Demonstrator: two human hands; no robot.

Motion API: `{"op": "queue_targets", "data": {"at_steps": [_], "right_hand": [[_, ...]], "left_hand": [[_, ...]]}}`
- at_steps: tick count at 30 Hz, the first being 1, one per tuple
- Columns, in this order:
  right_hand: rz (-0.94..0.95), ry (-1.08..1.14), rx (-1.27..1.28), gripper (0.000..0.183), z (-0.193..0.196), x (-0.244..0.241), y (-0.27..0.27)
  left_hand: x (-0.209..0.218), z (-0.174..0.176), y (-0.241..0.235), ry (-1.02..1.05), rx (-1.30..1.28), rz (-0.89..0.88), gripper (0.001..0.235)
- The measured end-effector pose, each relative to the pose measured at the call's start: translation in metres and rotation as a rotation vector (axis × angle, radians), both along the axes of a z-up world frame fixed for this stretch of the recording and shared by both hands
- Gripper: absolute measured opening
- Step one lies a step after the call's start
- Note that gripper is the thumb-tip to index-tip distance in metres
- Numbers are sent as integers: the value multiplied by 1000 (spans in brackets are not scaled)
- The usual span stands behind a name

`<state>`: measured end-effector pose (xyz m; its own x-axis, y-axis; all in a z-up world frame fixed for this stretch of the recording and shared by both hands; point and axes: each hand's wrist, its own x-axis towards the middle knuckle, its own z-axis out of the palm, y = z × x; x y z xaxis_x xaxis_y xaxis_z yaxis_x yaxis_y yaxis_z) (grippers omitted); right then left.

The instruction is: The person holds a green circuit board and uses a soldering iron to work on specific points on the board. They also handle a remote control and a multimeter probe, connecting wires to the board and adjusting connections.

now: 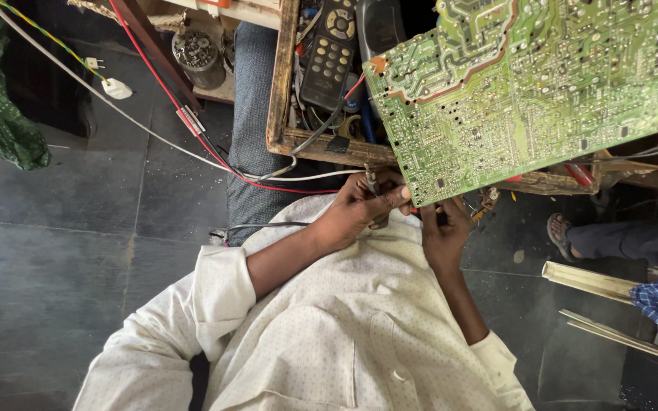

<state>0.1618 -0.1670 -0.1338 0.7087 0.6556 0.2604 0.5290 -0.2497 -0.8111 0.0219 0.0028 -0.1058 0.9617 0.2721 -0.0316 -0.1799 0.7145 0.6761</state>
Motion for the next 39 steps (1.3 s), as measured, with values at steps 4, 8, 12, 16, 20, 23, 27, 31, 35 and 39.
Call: {"op": "queue_targets", "data": {"at_steps": [4,8,12,16,20,23,27,31,35,39], "right_hand": [[19,-36,9,7,3,-2,4],[18,-70,0,14,3,0,3],[26,-60,-8,8,-1,-1,0],[23,-85,-140,8,5,4,-4],[328,63,-349,12,52,37,-27],[544,223,-204,20,107,80,-68],[-17,92,426,26,157,172,-96],[-261,476,1078,34,171,301,-115],[-209,562,1117,54,165,412,-124],[-241,487,1031,60,187,471,-134]], "left_hand": [[-1,0,0,-42,-56,3,25],[0,-1,0,-16,-39,43,24],[-7,2,-1,28,-76,124,21],[-10,10,1,60,-7,121,21],[-11,21,6,150,41,127,20],[-10,24,5,223,95,160,18],[-9,19,0,208,135,203,19],[-8,18,-1,245,154,221,23],[-12,27,-7,342,187,234,28],[-13,43,-9,444,127,262,29]]}}
